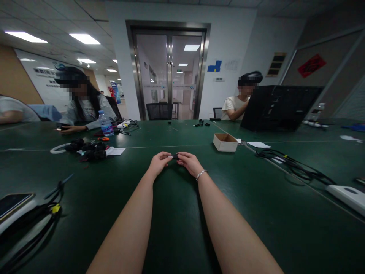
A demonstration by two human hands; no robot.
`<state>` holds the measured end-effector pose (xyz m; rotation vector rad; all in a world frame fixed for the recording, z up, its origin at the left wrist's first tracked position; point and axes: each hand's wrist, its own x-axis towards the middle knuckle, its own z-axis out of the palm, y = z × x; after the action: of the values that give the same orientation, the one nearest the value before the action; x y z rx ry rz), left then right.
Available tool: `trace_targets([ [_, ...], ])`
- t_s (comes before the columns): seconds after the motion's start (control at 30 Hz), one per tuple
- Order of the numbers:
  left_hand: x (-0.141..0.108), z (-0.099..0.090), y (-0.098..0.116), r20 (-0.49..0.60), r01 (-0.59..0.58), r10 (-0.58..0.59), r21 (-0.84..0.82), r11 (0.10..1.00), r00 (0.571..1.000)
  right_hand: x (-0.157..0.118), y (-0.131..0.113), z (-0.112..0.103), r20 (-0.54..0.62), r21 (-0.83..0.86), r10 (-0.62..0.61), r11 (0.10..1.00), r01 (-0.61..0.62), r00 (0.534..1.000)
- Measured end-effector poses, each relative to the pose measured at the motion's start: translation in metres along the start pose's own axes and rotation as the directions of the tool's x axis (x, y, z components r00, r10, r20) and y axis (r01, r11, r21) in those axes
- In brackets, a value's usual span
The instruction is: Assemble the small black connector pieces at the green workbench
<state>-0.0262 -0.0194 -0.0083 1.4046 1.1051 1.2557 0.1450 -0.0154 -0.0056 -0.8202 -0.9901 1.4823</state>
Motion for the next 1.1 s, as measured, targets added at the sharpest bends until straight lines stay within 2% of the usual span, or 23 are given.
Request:
trace_targets([
  [0.13, 0.002, 0.003, -0.001, -0.005, 0.010, -0.010, 0.025, 1.000, 1.000, 0.001, 0.001, -0.001, 0.012, -0.024, -0.008, 1.000, 0.008, 1.000],
  [0.37, 0.002, 0.011, -0.001, -0.092, 0.051, -0.033, 0.195, 0.979, 0.995, 0.000, 0.001, 0.000, 0.014, -0.048, -0.006, 0.999, 0.007, 1.000],
  [0.6, -0.002, 0.011, 0.005, -0.050, -0.047, 0.053, 0.110, 0.993, 0.997, 0.001, 0.001, 0.000, -0.029, 0.005, -0.022, 1.000, 0.022, 0.999],
  [0.77, -0.001, 0.013, 0.007, -0.077, 0.087, -0.077, 0.124, 0.989, 0.994, 0.001, 0.001, 0.000, -0.041, 0.016, -0.027, 0.999, 0.028, 0.999],
  [0.93, 0.000, 0.014, 0.005, -0.069, 0.001, 0.012, 0.181, 0.984, 0.998, 0.000, 0.001, 0.000, -0.030, 0.013, -0.028, 0.999, 0.029, 0.999],
  [1.03, 0.001, 0.013, 0.003, -0.071, 0.031, -0.018, 0.180, 0.983, 0.997, 0.000, 0.001, 0.000, -0.042, 0.008, -0.020, 1.000, 0.021, 0.999],
  [1.1, 0.001, 0.013, 0.002, -0.071, 0.009, 0.005, 0.204, 0.979, 0.997, 0.000, 0.000, 0.000, -0.040, 0.003, -0.019, 1.000, 0.019, 0.999],
])
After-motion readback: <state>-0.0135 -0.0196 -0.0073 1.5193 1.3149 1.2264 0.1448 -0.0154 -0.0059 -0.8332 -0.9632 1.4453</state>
